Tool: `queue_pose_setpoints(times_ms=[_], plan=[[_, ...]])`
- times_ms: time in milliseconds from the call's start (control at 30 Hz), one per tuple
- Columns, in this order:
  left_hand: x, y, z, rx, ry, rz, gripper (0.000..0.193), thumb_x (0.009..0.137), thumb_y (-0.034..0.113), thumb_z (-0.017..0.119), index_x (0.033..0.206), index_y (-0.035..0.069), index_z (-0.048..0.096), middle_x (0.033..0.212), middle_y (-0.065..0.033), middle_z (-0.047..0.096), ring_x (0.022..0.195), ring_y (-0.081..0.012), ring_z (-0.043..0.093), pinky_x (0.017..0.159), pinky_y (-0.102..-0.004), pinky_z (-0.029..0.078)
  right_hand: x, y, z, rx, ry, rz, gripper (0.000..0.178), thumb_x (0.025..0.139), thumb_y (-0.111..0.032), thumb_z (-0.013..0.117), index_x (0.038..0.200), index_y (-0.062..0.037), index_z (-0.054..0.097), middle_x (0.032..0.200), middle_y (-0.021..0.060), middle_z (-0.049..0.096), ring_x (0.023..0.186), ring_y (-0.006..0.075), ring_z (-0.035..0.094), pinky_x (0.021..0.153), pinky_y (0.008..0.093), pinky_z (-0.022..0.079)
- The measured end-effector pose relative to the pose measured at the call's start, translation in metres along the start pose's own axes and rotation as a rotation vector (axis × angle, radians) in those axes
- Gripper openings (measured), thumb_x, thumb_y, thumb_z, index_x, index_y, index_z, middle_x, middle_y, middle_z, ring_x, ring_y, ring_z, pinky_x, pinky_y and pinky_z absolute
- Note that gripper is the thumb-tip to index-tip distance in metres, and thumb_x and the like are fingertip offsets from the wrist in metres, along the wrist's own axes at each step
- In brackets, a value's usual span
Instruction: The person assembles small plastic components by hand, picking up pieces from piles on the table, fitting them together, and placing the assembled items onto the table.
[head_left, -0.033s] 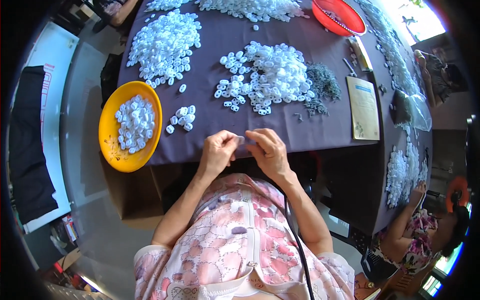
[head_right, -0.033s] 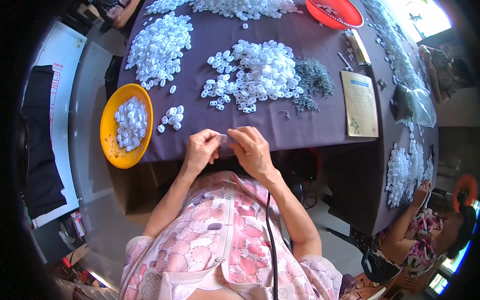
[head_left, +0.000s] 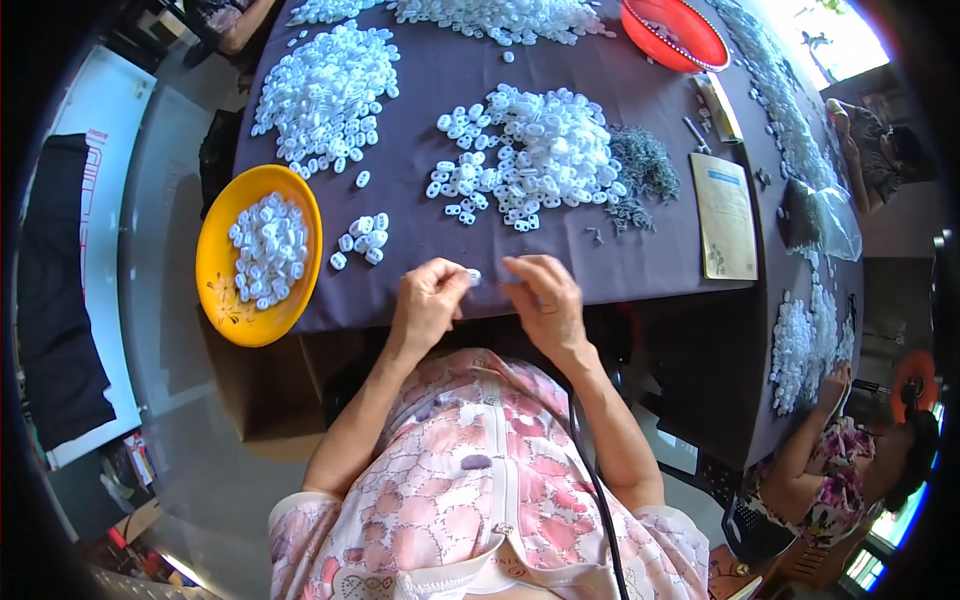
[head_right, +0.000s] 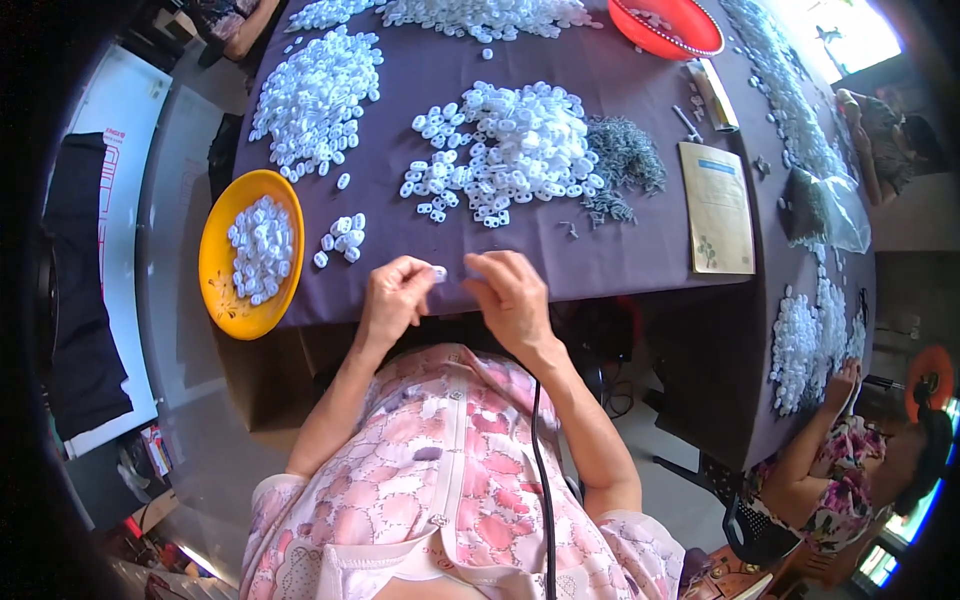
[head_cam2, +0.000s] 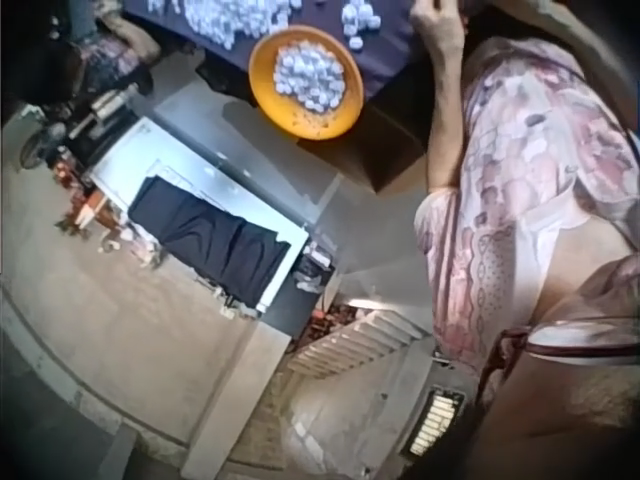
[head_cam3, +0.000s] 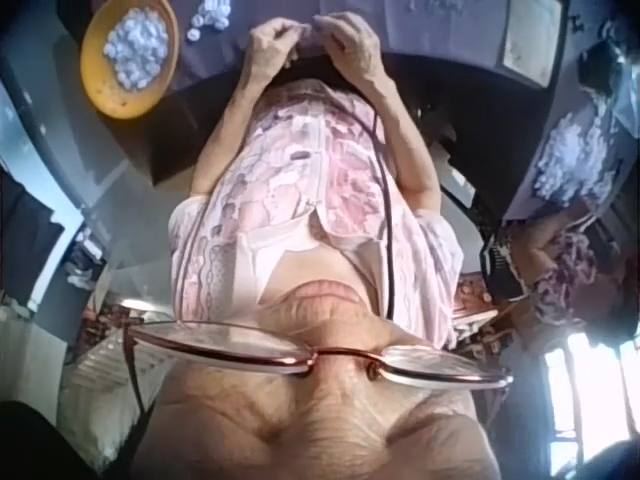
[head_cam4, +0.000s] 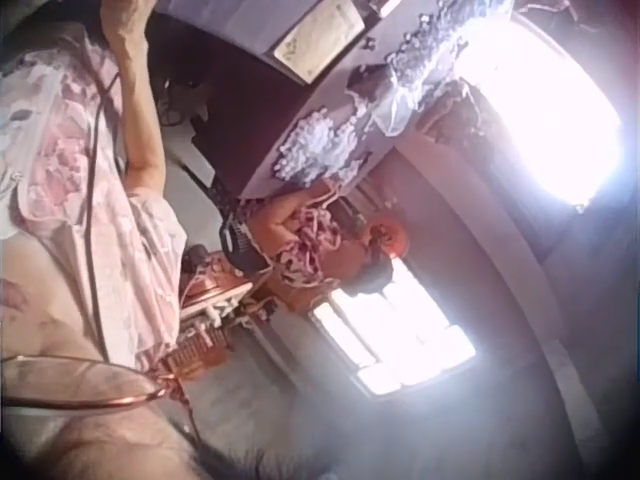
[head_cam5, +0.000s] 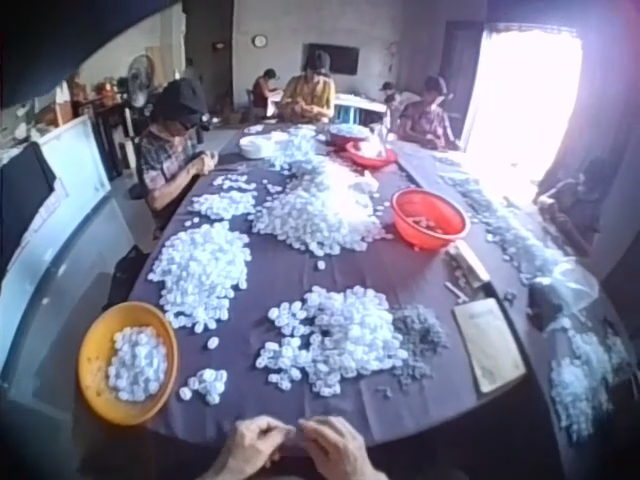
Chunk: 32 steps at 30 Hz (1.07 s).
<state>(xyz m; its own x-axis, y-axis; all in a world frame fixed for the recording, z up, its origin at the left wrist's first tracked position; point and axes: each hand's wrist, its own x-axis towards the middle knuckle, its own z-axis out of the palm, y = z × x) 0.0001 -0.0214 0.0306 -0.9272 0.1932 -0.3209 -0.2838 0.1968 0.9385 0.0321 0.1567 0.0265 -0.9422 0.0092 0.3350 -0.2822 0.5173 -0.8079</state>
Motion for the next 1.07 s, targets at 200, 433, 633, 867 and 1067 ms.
queue_pose_setpoints(times_ms=[200,433,633,867,1067], plan=[[0.013,0.002,-0.043,0.343,0.271,0.152,0.018,0.088,0.014,0.059,0.081,-0.002,0.063,0.061,-0.008,0.059,0.051,-0.014,0.054,0.049,-0.0283,0.042,0.003,0.048,-0.058,-0.281,0.286,0.137,0.01,0.078,0.002,0.063,0.086,-0.0037,0.062,0.08,0.0108,0.06,0.073,0.0279,0.06,0.064,0.0342,0.048],[0.016,-0.005,-0.063,0.51,0.38,0.149,0.019,0.085,0.012,0.062,0.074,-0.004,0.058,0.065,-0.015,0.061,0.057,-0.0244,0.059,0.054,-0.0355,0.045,0.015,0.059,-0.061,-0.55,0.24,0.181,0.006,0.081,-0.009,0.064,0.081,-0.0076,0.058,0.081,0.0086,0.057,0.078,0.0292,0.058,0.066,0.039,0.046],[0.021,-0.011,-0.071,0.694,0.472,0.361,0.021,0.082,0.014,0.066,0.07,0.0,0.054,0.07,-0.0134,0.06,0.063,-0.0324,0.059,0.057,-0.0416,0.045,0.018,0.059,-0.061,-0.676,0.141,0.266,0.009,0.081,-0.01,0.062,0.08,-0.0058,0.055,0.083,0.01,0.055,0.081,0.031,0.057,0.067,0.0412,0.046],[0.017,0.001,-0.049,0.769,0.542,0.432,0.014,0.083,0.016,0.065,0.086,0.003,0.059,0.082,-0.0131,0.06,0.07,-0.0315,0.061,0.058,-0.0384,0.048,0.013,0.066,-0.059,-0.673,0.15,0.205,0.007,0.085,-0.005,0.057,0.086,-0.0034,0.05,0.082,0.0136,0.055,0.078,0.0338,0.057,0.067,0.0413,0.045],[0.027,-0.003,0.001,0.64,0.309,0.578,0.009,0.082,0.014,0.065,0.083,0.007,0.06,0.079,-0.0105,0.059,0.069,-0.0317,0.061,0.059,-0.0381,0.049,0.014,0.065,-0.064,-0.62,0.114,0.196,0.008,0.086,-0.006,0.056,0.093,-0.0033,0.052,0.087,0.0155,0.057,0.082,0.0338,0.058,0.071,0.0416,0.046]])
